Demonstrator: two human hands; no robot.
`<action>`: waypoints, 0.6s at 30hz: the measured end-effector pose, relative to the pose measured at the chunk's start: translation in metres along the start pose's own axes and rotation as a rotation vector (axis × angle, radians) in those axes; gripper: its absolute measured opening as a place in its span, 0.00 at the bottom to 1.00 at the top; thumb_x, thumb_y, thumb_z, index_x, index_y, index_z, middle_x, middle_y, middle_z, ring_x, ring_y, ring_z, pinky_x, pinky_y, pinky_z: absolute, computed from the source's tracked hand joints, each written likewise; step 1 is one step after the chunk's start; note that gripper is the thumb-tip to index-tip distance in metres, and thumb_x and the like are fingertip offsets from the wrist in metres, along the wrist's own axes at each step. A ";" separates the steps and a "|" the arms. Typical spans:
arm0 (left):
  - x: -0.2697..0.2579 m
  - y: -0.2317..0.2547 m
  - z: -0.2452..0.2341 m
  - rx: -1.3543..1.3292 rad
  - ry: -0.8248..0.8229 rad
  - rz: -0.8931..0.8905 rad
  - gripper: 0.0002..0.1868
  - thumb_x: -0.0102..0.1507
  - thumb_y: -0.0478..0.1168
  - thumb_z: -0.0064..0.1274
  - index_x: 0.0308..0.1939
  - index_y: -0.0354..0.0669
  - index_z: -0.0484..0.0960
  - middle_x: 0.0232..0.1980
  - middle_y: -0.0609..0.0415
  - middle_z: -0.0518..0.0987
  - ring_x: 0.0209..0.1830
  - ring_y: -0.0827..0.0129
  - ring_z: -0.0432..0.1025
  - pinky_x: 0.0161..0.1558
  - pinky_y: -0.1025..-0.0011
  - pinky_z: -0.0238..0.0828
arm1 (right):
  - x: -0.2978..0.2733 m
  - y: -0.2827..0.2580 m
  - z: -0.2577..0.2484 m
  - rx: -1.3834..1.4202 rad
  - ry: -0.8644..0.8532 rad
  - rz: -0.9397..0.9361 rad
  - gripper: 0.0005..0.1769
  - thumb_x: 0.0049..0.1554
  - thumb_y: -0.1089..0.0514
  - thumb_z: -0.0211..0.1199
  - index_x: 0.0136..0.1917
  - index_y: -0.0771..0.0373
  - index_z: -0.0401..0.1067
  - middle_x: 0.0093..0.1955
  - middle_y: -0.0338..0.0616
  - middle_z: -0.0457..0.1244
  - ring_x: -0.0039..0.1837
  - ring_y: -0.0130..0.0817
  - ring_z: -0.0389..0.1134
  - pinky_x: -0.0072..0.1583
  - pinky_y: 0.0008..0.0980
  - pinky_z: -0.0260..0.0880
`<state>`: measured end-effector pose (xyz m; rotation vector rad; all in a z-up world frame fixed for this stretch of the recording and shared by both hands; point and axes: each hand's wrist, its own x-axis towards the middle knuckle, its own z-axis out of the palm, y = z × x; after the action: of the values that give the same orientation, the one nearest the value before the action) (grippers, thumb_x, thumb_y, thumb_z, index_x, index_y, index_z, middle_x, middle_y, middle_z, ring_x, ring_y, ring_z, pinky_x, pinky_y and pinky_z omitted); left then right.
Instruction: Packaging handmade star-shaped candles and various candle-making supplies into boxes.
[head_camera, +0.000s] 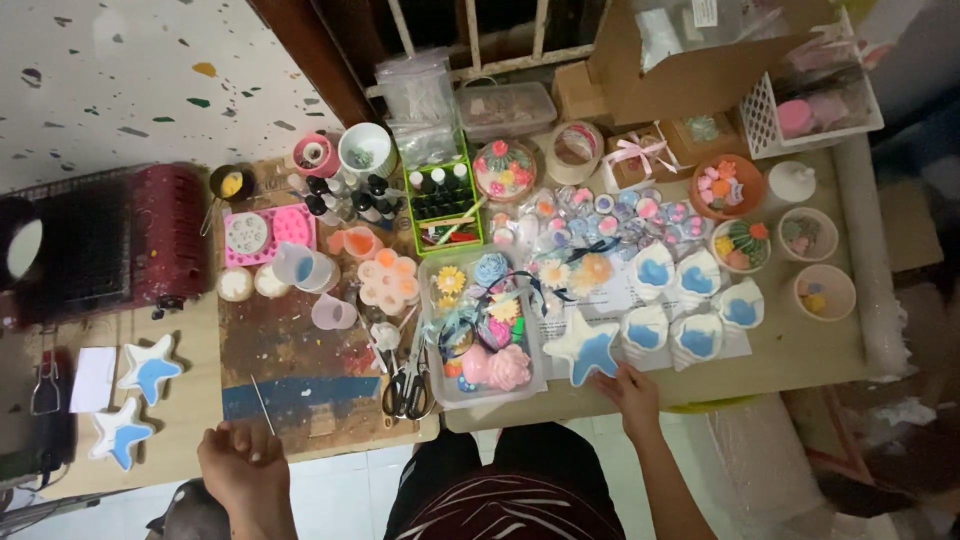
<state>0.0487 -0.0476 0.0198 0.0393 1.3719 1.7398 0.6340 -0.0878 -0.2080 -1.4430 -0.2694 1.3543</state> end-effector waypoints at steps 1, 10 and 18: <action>0.000 -0.001 0.001 0.001 0.000 -0.001 0.16 0.77 0.50 0.32 0.37 0.54 0.69 0.24 0.65 0.59 0.18 0.76 0.48 0.22 0.73 0.38 | 0.006 0.001 -0.001 0.000 0.001 0.000 0.23 0.67 0.60 0.51 0.70 0.77 0.64 0.58 0.62 0.67 0.57 0.51 0.73 0.59 0.45 0.77; 0.010 -0.009 -0.011 0.025 0.103 0.020 0.18 0.76 0.53 0.30 0.41 0.53 0.73 0.31 0.64 0.66 0.28 0.74 0.58 0.33 0.70 0.55 | 0.034 0.010 0.003 -0.014 0.056 0.106 0.22 0.68 0.60 0.48 0.71 0.75 0.62 0.61 0.59 0.65 0.59 0.49 0.73 0.59 0.40 0.76; 0.077 -0.038 -0.100 -0.090 0.140 0.154 0.14 0.75 0.49 0.38 0.45 0.48 0.76 0.38 0.60 0.74 0.38 0.69 0.68 0.36 0.70 0.64 | 0.031 0.006 -0.013 -0.068 0.115 0.047 0.20 0.68 0.56 0.55 0.68 0.71 0.68 0.53 0.51 0.69 0.51 0.42 0.72 0.52 0.37 0.74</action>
<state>-0.0258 -0.0750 -0.0849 -0.0282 1.4204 1.9632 0.6516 -0.0733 -0.2338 -1.5868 -0.2092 1.3050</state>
